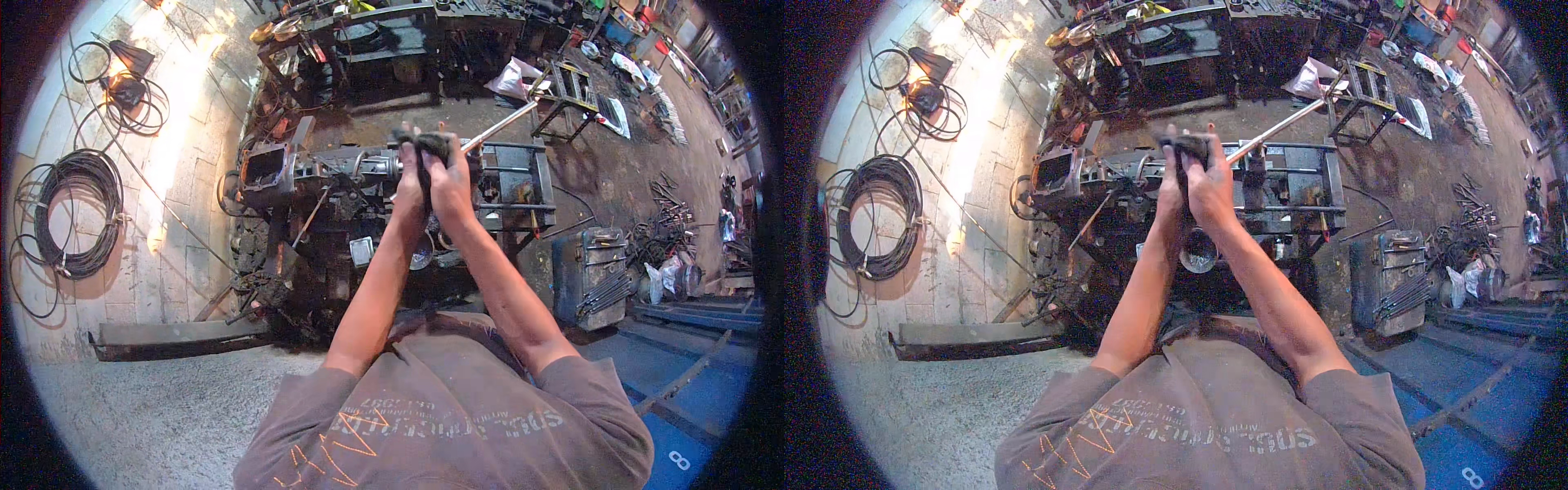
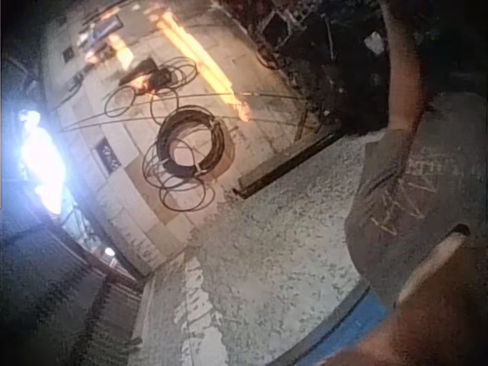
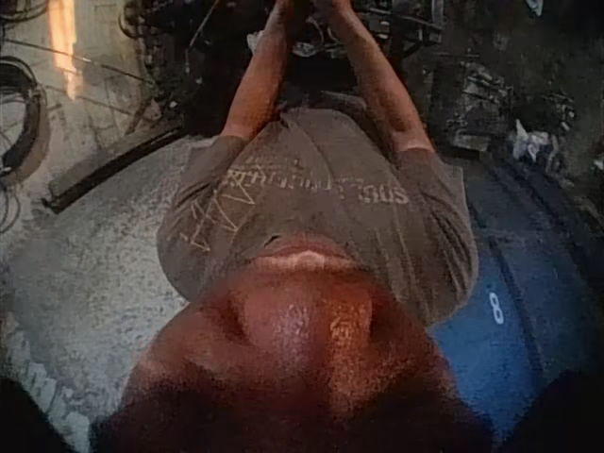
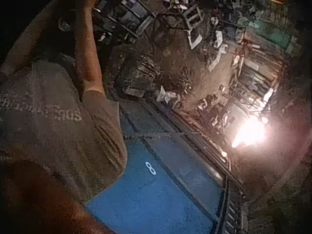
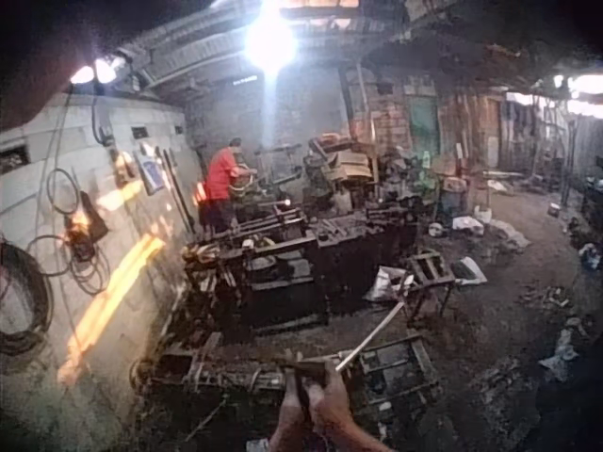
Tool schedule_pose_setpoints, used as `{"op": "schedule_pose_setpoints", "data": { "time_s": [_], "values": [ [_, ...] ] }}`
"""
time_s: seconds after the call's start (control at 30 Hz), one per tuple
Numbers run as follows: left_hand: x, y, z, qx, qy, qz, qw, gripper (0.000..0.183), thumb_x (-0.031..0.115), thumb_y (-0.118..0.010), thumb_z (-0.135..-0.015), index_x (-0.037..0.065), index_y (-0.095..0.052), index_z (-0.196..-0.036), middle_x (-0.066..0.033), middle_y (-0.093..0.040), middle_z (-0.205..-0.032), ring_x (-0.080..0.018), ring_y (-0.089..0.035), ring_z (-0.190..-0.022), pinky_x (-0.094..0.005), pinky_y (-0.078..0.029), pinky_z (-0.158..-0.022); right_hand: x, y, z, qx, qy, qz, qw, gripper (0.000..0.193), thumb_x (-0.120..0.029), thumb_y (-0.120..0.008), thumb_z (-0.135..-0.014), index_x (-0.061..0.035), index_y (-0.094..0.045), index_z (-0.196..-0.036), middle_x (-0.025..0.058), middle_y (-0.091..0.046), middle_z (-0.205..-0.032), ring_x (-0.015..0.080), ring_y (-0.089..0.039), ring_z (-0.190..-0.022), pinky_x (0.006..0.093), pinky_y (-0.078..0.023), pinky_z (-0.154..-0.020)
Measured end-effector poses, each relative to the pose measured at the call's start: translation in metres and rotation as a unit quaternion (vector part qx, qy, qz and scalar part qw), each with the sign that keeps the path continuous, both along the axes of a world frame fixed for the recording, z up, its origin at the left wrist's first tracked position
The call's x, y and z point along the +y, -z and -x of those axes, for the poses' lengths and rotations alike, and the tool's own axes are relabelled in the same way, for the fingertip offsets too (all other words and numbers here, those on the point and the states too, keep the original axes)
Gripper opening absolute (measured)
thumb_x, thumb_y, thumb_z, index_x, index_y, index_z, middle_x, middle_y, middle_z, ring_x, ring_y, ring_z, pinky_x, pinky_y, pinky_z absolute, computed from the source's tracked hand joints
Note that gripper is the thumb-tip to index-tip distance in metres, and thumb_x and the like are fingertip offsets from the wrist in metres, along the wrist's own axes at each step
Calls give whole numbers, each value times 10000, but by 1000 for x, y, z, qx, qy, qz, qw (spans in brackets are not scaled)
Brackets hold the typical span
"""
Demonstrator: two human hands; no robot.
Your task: Manually bending metal rods using a specialized fabrication machine and a lever tool.
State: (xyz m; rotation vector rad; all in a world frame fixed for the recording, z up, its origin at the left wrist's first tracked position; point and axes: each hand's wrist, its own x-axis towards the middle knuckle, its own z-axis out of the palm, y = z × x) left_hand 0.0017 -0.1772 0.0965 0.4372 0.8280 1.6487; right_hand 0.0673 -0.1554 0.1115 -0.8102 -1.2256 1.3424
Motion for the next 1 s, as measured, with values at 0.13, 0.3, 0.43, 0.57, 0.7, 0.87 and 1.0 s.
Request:
{"op": "schedule_pose_setpoints", "data": {
  "time_s": [0.13,0.3,0.43,0.57,0.7,0.87,1.0],
  "values": [
    [12,14,10,115,-20,-88,989,585,321,-448,-1014,103,-211,-1503,-77,-404,-1442,-170,-426,-1254,-316,-325,-1060,-20,-7,-9,150,-51,157,975,210,-36,-459,-933,-21,-559,-1117,58,-605,-1052,149,-563,-960,276,-441,-868],
    [-12,-19,-5,128,41,-43,990,559,276,-473,-1004,103,-251,-1486,-97,-393,-1451,-162,-429,-1249,-299,-328,-1055,-3,-13,-28,185,-106,260,942,242,-134,-480,-922,-44,-594,-1116,88,-628,-1042,187,-609,-915,303,-484,-819],
    [-27,-25,-10,186,22,-94,978,470,181,-471,-1000,64,-347,-1438,-127,-470,-1376,-174,-463,-1213,-283,-348,-1035,19,-42,-31,223,-126,428,867,251,-212,-468,-920,-19,-609,-998,120,-672,-860,242,-651,-705,367,-532,-693],
    [-17,-6,-3,310,-55,-44,948,450,121,-463,-1004,72,-338,-1434,-107,-516,-1313,-166,-526,-1129,-284,-418,-968,25,-33,-20,233,-137,308,912,220,-164,-462,-920,-28,-602,-1021,89,-653,-896,192,-628,-742,323,-513,-697],
    [-4,-44,-16,267,-64,-2,962,325,218,-469,-1005,13,-463,-1257,-119,-603,-1166,-184,-559,-1017,-312,-422,-927,11,-28,-23,96,-6,101,990,187,-99,-470,-909,-38,-584,-1044,57,-620,-917,110,-565,-787,265,-468,-713],
    [14,-31,8,251,-31,-25,967,528,357,-363,-1034,39,-287,-1448,-173,-523,-1307,-218,-502,-1161,-319,-378,-998,-31,-18,-12,-5,71,-47,996,178,-31,-482,-893,-7,-549,-1056,81,-621,-898,163,-573,-839,309,-468,-785],
    [-24,-43,-21,215,-4,-127,968,588,298,-289,-1047,130,2,-1529,-164,-156,-1552,-234,-227,-1396,-310,-156,-1140,-5,-22,-10,-86,140,-101,981,142,-25,-511,-863,-27,-568,-993,130,-647,-827,207,-619,-773,338,-485,-742]
  ]
}}
